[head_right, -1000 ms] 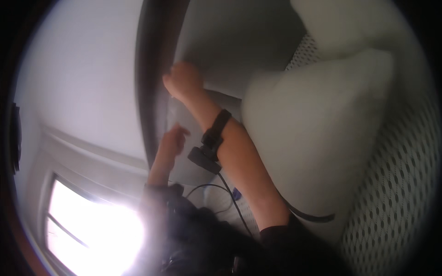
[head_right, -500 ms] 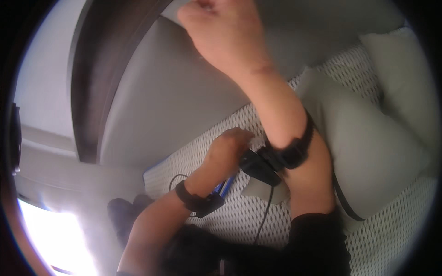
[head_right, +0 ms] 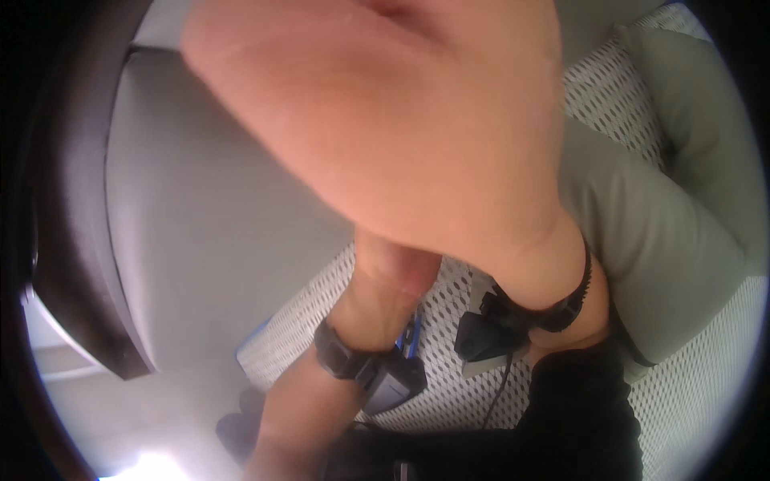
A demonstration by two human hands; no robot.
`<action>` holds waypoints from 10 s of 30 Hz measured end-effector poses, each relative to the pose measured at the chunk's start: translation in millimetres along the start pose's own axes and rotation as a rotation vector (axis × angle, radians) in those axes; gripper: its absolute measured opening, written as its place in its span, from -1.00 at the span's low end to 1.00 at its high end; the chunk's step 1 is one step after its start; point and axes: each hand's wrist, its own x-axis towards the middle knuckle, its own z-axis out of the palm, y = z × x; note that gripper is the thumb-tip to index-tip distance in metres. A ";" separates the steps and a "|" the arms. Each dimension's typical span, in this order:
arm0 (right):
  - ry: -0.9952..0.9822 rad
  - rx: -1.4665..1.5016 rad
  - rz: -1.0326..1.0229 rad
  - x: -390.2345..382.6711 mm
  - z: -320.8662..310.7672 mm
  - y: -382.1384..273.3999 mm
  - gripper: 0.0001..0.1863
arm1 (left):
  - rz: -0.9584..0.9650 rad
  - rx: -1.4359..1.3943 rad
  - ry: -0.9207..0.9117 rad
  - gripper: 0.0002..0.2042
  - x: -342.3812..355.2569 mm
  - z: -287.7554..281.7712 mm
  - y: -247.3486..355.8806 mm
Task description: The person uses a utility knife to cut through the plastic protective wrap on a gray cushioned headboard and pulls the plastic away by hand.
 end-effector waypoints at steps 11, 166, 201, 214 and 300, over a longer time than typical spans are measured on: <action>-0.045 -0.184 -0.051 -12.0 8.7 11.5 -0.80 | 0.313 1.830 -0.430 -0.83 -69.4 -87.1 26.2; -0.100 0.339 0.334 6.2 -50.2 -42.7 -0.83 | 0.779 1.916 -0.209 -0.29 -76.1 -124.9 16.5; -0.194 -0.304 0.472 -13.6 -4.6 2.8 -0.75 | 0.701 1.619 0.141 -0.91 -99.1 -109.2 100.3; -0.696 0.320 0.917 -45.3 64.3 34.9 -0.60 | 1.160 1.703 0.048 -0.52 -119.5 -99.4 112.7; -0.872 -1.091 0.268 -300.5 403.5 166.9 -0.35 | 0.649 0.413 1.065 -0.70 -608.7 -575.4 138.3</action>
